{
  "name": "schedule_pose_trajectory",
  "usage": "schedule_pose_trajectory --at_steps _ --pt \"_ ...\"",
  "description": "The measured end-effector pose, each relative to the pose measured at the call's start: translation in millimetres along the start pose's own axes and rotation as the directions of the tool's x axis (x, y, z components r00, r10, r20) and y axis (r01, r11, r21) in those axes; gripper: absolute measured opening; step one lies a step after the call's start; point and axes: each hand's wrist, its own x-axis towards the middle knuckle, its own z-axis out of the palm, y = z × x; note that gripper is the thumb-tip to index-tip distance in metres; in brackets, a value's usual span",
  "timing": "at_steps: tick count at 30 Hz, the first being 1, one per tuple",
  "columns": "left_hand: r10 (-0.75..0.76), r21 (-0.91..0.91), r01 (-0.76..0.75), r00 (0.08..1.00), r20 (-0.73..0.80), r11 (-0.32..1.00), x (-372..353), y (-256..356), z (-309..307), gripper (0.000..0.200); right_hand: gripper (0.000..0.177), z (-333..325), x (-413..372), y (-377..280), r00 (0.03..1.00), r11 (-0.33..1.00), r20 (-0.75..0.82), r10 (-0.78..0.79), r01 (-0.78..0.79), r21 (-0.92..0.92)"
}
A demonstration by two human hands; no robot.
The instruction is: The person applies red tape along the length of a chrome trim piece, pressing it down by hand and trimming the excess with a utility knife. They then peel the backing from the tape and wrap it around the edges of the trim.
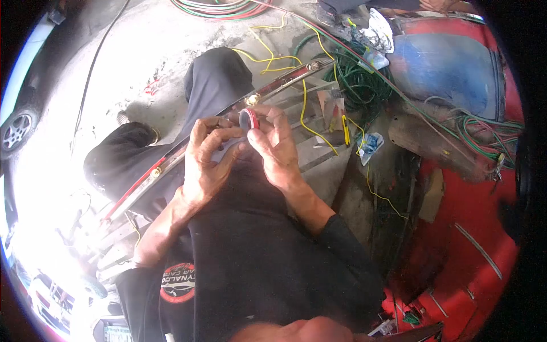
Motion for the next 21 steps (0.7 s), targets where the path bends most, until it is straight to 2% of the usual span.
schedule_pose_trajectory --at_steps 4,7,10,12,14,15,17,21 --pt "0.054 0.033 -0.054 0.999 0.005 0.998 2 -1 0 0.032 0.042 -10 -4 4 0.997 0.999 0.062 0.043 -0.043 -0.004" --pt "0.104 0.028 -0.104 0.995 0.007 0.994 4 -5 1 0.031 0.036 -6 -4 2 0.996 1.0 0.084 0.004 -0.005 0.01" --pt "0.156 0.017 -0.156 0.988 0.002 0.988 7 -5 -2 0.031 0.033 -18 2 -14 0.998 0.973 0.046 -0.049 0.058 -0.223" --pt "0.157 -0.036 -0.156 0.987 0.03 0.987 8 -5 -5 0.031 0.022 -32 9 -27 0.994 0.92 0.065 -0.09 0.108 -0.377" --pt "0.18 -0.026 -0.178 0.982 0.059 0.984 9 -6 -5 0.03 0.013 -37 11 -41 0.991 0.788 0.072 -0.11 0.131 -0.602" --pt "0.191 -0.02 -0.19 0.979 0.073 0.982 9 -7 -5 0.029 0.013 -36 14 -47 0.976 0.718 0.146 -0.16 0.217 -0.661" --pt "0.181 -0.041 -0.178 0.98 0.079 0.983 8 -9 -4 0.03 0.013 -33 20 -57 0.924 0.551 0.306 -0.23 0.383 -0.742" --pt "0.18 -0.048 -0.176 0.977 0.116 0.983 7 -13 -5 0.033 0.014 -31 23 -60 0.914 0.537 0.36 -0.186 0.401 -0.742"
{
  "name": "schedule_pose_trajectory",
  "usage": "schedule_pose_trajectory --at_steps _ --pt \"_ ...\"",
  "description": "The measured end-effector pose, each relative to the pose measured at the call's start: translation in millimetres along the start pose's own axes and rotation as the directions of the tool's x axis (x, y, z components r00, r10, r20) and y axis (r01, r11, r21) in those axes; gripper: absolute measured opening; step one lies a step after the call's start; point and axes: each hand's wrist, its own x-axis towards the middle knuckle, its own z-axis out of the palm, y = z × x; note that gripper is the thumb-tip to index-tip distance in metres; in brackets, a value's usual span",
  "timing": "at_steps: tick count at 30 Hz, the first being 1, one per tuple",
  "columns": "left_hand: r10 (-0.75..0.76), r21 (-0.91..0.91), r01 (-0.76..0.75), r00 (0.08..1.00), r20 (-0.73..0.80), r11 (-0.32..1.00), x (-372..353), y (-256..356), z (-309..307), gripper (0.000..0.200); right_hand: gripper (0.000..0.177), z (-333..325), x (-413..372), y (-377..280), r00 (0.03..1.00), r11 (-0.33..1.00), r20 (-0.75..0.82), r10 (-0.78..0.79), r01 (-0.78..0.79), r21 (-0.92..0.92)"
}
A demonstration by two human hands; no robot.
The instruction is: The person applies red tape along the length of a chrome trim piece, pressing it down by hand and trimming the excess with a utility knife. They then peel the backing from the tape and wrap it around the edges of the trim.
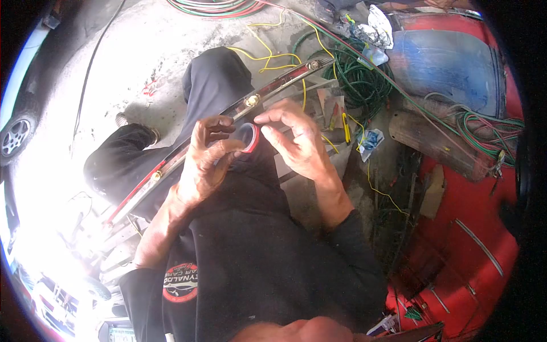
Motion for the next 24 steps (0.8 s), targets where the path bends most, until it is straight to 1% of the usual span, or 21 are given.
schedule_pose_trajectory --at_steps 2,5,9,12,14,17,18,21,22,23,24 --pt "-0.01 0.0 0.01 1.0 0.025 1.0 -1 -2 -1 0.035 0.013 -1 -1 2 0.999 0.999 0.046 0.021 -0.023 0.028" --pt "-0.021 -0.011 0.021 0.999 0.044 1.0 0 -1 -1 0.036 0.009 -4 -1 1 0.997 0.996 0.045 0.064 -0.067 0.06" --pt "-0.033 -0.01 0.033 0.998 0.054 0.999 2 2 -2 0.035 0.008 -8 1 1 0.997 0.997 0.069 0.044 -0.048 0.064" --pt "-0.052 -0.01 0.052 0.997 0.054 0.999 -1 -1 -3 0.031 0.009 -8 2 0 0.998 0.998 0.059 0.035 -0.038 0.056" --pt "-0.093 -0.004 0.093 0.994 0.058 0.996 0 3 -4 0.023 0.009 -9 4 0 0.998 0.998 0.038 0.04 -0.041 0.043" --pt "-0.111 -0.045 0.117 0.987 0.114 0.992 6 13 -7 0.015 0.011 -8 8 2 0.997 1.0 -0.074 -0.013 0.012 -0.017" --pt "-0.114 -0.061 0.124 0.983 0.141 0.99 7 15 -8 0.015 0.01 -12 9 6 0.994 0.995 -0.103 -0.037 0.026 -0.1" --pt "-0.159 -0.146 0.189 0.968 0.194 0.971 8 16 -6 0.019 0.006 -22 9 17 0.987 0.989 -0.155 0.054 -0.074 -0.128" --pt "-0.174 -0.135 0.202 0.965 0.196 0.97 6 16 -5 0.02 0.003 -28 13 32 0.977 0.984 -0.211 -0.043 0.005 -0.176" --pt "-0.191 -0.123 0.217 0.962 0.198 0.968 3 16 -4 0.021 0.004 -35 13 38 0.959 0.987 -0.276 0.065 -0.102 -0.124" --pt "-0.208 -0.112 0.233 0.958 0.199 0.966 0 15 -3 0.021 0.005 -42 14 49 0.936 0.971 -0.336 0.102 -0.167 -0.172"
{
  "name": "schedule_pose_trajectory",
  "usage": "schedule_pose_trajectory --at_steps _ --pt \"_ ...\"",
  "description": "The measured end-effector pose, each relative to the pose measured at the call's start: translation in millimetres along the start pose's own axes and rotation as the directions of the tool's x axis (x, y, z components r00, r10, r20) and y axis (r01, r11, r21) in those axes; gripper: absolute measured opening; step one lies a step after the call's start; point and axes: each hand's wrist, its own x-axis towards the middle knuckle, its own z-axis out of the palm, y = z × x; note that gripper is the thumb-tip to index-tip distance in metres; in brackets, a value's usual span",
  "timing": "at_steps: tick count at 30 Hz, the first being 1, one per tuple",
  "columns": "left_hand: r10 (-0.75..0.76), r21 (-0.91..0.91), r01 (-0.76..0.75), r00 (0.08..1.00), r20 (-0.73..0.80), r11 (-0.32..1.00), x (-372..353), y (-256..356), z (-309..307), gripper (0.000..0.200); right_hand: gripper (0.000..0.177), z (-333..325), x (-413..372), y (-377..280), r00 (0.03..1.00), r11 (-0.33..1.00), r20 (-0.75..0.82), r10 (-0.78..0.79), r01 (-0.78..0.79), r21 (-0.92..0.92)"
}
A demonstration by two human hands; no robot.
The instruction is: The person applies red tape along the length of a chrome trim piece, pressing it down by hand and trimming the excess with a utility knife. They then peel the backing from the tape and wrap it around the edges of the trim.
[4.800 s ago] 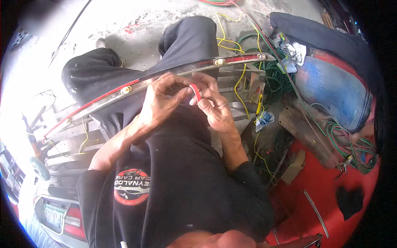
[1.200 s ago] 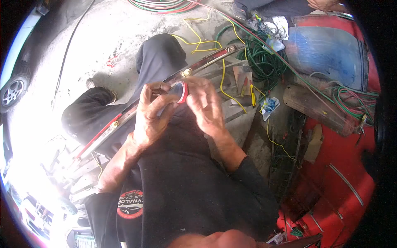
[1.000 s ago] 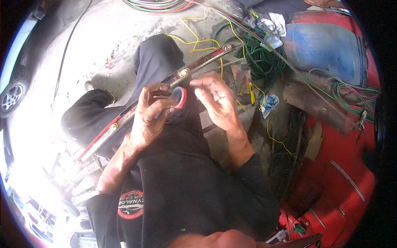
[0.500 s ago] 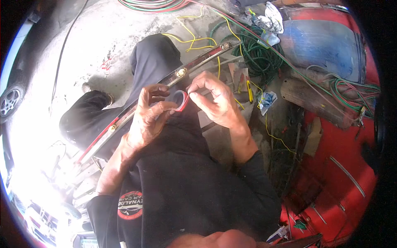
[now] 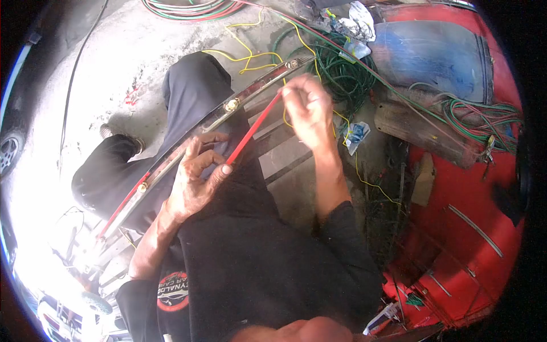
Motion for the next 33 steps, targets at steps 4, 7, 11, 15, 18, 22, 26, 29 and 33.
schedule_pose_trajectory --at_steps 4,7,11,15,18,22,26,29,33 --pt "-0.165 -0.092 0.163 0.986 -0.01 0.982 -6 -10 2 0.026 0.011 -11 24 46 0.984 0.981 -0.088 0.157 -0.165 -0.098" --pt "-0.306 -0.219 0.283 0.949 -0.074 0.934 -3 -12 9 0.029 0.012 -4 33 60 0.966 0.966 -0.024 0.258 -0.259 -0.018" --pt "-0.198 -0.16 0.17 0.964 -0.178 0.972 8 -17 9 0.033 0.01 -2 35 74 0.965 0.965 -0.06 0.256 -0.252 0.066" --pt "-0.216 -0.238 0.178 0.966 -0.143 0.955 12 -17 8 0.033 0.009 3 38 74 0.963 0.967 -0.084 0.255 -0.252 0.048" --pt "-0.15 -0.273 0.123 0.985 -0.08 0.954 17 -13 2 0.031 0.011 10 39 78 0.976 0.986 -0.15 0.157 -0.163 -0.027" --pt "-0.062 -0.273 0.049 0.997 -0.04 0.961 17 -18 2 0.019 0.011 9 41 78 0.973 0.983 -0.161 0.166 -0.176 -0.047" --pt "-0.018 -0.241 0.004 0.998 -0.056 0.97 18 -17 4 0.01 0.01 9 43 88 0.97 0.982 -0.178 0.167 -0.18 -0.062" --pt "0.011 -0.129 -0.018 0.999 -0.052 0.991 16 -20 2 0.011 0.012 9 41 75 0.962 0.97 -0.181 0.205 -0.225 -0.094" --pt "-0.018 -0.077 0.012 0.996 -0.088 0.997 20 -11 1 0.01 0.01 15 41 81 0.958 0.958 -0.235 0.165 -0.212 -0.192"
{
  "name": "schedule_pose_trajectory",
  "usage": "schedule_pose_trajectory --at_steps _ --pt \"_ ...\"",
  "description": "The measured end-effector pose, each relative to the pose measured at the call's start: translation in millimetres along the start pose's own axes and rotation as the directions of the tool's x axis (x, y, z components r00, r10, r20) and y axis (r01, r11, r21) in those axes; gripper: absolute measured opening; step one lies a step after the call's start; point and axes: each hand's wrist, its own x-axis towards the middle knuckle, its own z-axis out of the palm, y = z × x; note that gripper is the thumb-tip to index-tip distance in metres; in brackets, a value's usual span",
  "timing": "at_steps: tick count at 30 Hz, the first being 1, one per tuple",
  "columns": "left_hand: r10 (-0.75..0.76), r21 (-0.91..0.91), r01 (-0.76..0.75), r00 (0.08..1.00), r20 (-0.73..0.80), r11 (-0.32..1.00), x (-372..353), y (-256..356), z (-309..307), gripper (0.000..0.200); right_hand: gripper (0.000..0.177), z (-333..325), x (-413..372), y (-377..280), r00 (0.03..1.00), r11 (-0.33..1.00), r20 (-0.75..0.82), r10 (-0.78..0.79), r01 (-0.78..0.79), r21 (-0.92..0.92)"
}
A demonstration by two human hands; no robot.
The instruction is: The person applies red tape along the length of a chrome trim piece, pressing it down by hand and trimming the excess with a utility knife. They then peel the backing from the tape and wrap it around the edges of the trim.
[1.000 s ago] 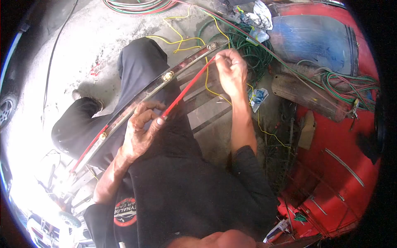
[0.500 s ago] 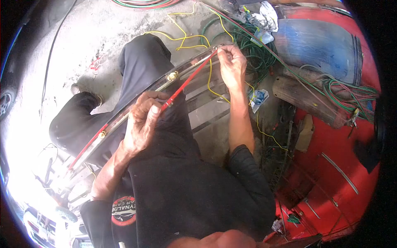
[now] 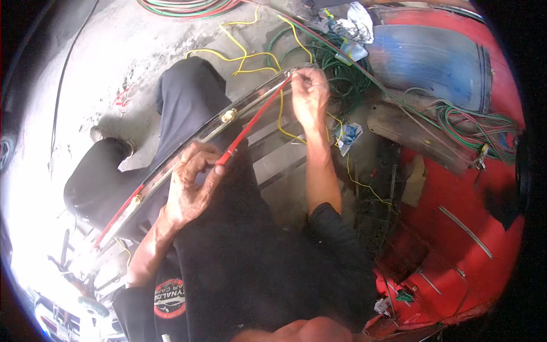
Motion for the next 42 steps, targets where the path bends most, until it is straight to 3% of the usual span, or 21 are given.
schedule_pose_trajectory --at_steps 1,2,3,6,9,12,19,22,23,30,36,38,42 --pt "-0.048 0.015 0.048 0.999 -0.012 0.999 0 2 0 0.01 0.01 3 0 1 0.996 0.997 -0.06 -0.072 0.072 0.007" --pt "-0.099 0.031 0.099 0.995 -0.025 0.995 2 3 1 0.009 0.011 4 -1 1 0.997 0.999 -0.061 -0.038 0.037 -0.03" --pt "-0.007 0.089 0.013 0.998 -0.069 0.996 6 3 3 0.01 0.011 6 0 3 0.998 1.0 -0.067 -0.022 0.021 -0.016" --pt "-0.101 0.12 0.106 0.994 -0.046 0.987 18 17 3 0.011 0.01 12 2 1 0.996 1.0 -0.093 0.013 -0.013 0.002" --pt "-0.217 -0.037 0.214 0.969 -0.122 0.976 22 5 8 0.014 0.012 11 6 -9 0.992 0.999 -0.126 -0.026 0.021 -0.047" --pt "-0.341 -0.164 0.323 0.934 -0.102 0.932 24 7 7 0.017 0.012 11 10 -6 0.986 0.992 -0.143 -0.082 0.067 -0.104" --pt "-0.333 -0.189 0.303 0.93 -0.155 0.934 28 -2 8 0.016 0.009 14 16 -14 0.992 0.993 -0.124 -0.04 0.026 -0.113" --pt "-0.315 -0.176 0.286 0.934 -0.167 0.942 30 -6 7 0.015 0.009 18 17 -6 0.986 0.984 -0.139 -0.096 0.073 -0.16" --pt "-0.329 -0.196 0.296 0.93 -0.163 0.935 31 -2 6 0.015 0.009 19 16 -6 0.99 0.993 -0.134 -0.044 0.029 -0.117" --pt "-0.27 -0.182 0.235 0.942 -0.198 0.955 35 -6 5 0.016 0.01 24 18 -2 0.984 0.993 -0.163 -0.073 0.057 -0.099" --pt "-0.335 -0.144 0.314 0.928 -0.163 0.939 36 4 -2 0.016 0.009 27 17 -4 0.987 0.997 -0.153 -0.04 0.029 -0.075" --pt "-0.277 -0.151 0.251 0.942 -0.188 0.956 35 -3 1 0.017 0.008 28 16 -3 0.988 0.999 -0.151 -0.027 0.02 -0.042" --pt "-0.273 -0.141 0.248 0.943 -0.191 0.958 33 -7 1 0.019 0.013 26 16 -9 0.988 0.994 -0.156 -0.013 -0.003 -0.105"
